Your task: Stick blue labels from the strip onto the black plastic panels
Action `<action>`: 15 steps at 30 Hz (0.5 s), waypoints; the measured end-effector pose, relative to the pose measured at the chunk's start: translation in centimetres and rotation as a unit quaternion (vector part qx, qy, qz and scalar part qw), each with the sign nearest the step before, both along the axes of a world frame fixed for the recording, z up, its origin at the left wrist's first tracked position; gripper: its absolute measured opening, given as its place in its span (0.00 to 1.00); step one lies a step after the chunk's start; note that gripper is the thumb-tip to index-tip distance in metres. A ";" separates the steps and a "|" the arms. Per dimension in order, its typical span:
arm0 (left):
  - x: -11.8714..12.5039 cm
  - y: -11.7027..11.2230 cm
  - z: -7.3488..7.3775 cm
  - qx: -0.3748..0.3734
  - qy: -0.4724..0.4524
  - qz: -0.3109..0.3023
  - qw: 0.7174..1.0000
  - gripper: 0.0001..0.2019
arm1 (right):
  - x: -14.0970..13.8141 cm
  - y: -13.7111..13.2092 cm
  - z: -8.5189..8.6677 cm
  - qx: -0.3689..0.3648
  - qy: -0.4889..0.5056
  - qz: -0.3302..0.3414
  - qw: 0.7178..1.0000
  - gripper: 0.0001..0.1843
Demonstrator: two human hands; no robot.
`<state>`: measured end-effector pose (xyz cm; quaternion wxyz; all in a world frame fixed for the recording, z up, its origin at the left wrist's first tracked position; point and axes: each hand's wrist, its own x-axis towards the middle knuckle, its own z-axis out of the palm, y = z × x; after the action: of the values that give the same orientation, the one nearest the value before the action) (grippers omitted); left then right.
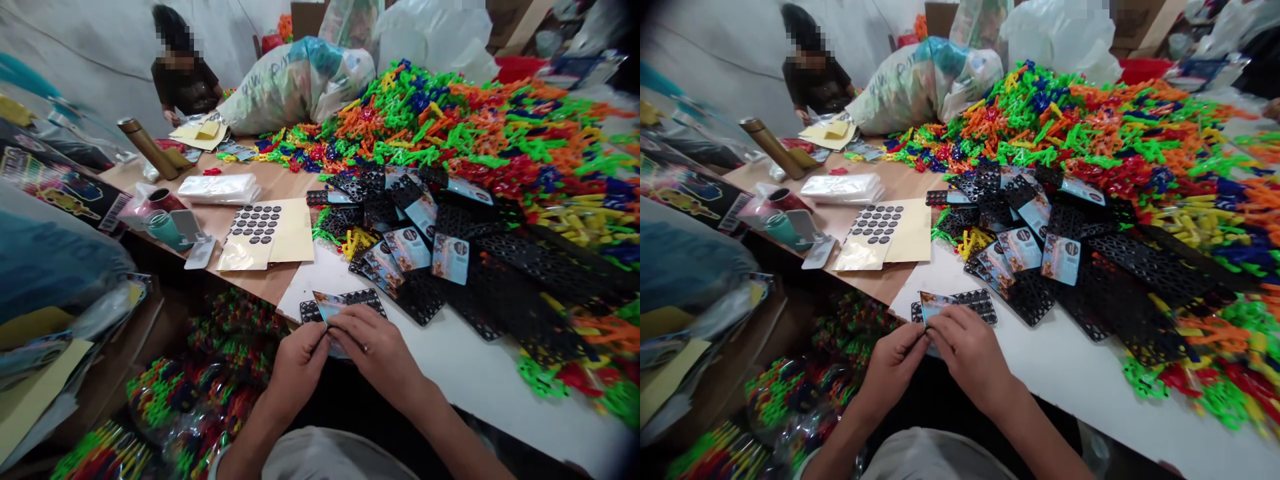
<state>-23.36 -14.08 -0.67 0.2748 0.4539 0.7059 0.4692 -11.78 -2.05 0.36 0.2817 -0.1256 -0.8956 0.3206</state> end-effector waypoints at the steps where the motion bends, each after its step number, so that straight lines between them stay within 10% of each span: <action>1: 0.1 0.0 -0.1 -0.003 0.020 -0.007 1.000 0.12 | 0.1 0.1 0.1 0.012 -0.015 0.000 1.000 0.11; 10: 0.3 0.3 -0.1 -0.016 0.087 -0.027 0.996 0.13 | 0.7 0.0 0.2 0.084 -0.052 0.002 0.995 0.11; 15: 0.6 0.3 0.0 -0.017 0.024 -0.004 1.000 0.12 | 0.4 -0.1 -0.3 -0.033 0.007 -0.031 0.999 0.09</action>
<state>-22.79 -13.76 -0.67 0.2674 0.4633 0.7180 0.4453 -11.36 -2.15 0.06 0.2931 -0.1599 -0.8785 0.3418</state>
